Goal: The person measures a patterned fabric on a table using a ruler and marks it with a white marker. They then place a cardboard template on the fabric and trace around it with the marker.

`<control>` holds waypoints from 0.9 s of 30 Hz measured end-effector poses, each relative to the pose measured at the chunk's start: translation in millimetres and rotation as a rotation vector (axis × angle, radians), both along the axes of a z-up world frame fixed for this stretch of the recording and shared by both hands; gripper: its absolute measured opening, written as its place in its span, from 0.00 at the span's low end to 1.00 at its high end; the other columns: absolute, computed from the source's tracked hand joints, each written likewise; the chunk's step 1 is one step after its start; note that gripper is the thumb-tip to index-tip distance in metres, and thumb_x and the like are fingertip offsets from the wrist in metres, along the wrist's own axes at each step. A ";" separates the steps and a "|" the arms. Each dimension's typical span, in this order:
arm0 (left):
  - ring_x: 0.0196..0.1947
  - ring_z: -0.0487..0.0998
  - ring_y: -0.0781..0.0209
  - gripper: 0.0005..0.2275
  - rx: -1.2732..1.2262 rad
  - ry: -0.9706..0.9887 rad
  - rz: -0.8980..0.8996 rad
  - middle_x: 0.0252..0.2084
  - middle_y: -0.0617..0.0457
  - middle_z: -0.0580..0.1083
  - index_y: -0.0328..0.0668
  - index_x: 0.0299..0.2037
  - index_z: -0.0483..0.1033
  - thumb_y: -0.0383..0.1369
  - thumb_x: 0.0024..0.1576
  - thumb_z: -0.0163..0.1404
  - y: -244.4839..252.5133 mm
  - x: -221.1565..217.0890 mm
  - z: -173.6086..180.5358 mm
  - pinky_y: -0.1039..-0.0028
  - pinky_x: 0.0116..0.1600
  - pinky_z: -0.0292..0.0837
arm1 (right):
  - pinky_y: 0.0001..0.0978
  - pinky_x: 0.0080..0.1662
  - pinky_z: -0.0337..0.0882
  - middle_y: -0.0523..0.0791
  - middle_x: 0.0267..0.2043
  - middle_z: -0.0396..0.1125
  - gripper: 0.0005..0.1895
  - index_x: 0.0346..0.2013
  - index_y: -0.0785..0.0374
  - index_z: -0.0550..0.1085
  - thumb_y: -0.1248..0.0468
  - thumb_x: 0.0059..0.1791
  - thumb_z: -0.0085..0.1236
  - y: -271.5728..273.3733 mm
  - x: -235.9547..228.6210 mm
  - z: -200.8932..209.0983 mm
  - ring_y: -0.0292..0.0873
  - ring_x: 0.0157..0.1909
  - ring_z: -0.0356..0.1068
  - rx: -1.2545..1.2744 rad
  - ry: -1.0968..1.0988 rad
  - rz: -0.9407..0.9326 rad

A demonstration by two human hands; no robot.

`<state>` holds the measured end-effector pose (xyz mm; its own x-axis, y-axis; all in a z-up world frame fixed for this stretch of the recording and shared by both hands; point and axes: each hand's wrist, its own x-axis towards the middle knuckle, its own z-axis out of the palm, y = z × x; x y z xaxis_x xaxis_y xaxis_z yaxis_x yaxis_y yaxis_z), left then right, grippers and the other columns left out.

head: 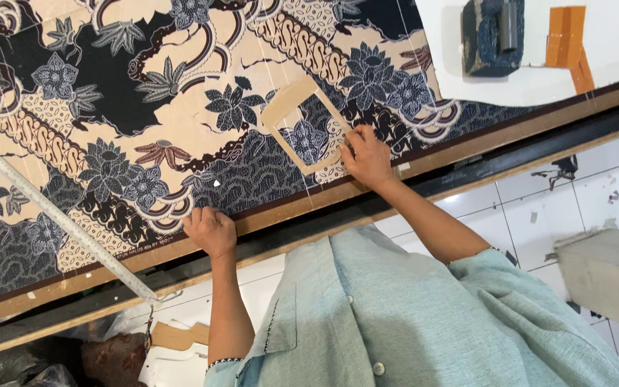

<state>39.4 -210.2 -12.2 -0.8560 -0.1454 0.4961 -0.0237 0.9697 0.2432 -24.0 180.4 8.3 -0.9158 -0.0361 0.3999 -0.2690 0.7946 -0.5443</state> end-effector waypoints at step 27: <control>0.37 0.64 0.44 0.07 0.009 0.008 0.027 0.34 0.46 0.66 0.41 0.29 0.71 0.17 0.48 0.50 7.6 -7.0 1.3 0.56 0.44 0.59 | 0.35 0.35 0.73 0.47 0.47 0.68 0.10 0.45 0.65 0.76 0.67 0.50 0.63 6.8 -5.4 5.7 0.45 0.34 0.74 -0.104 -0.028 0.060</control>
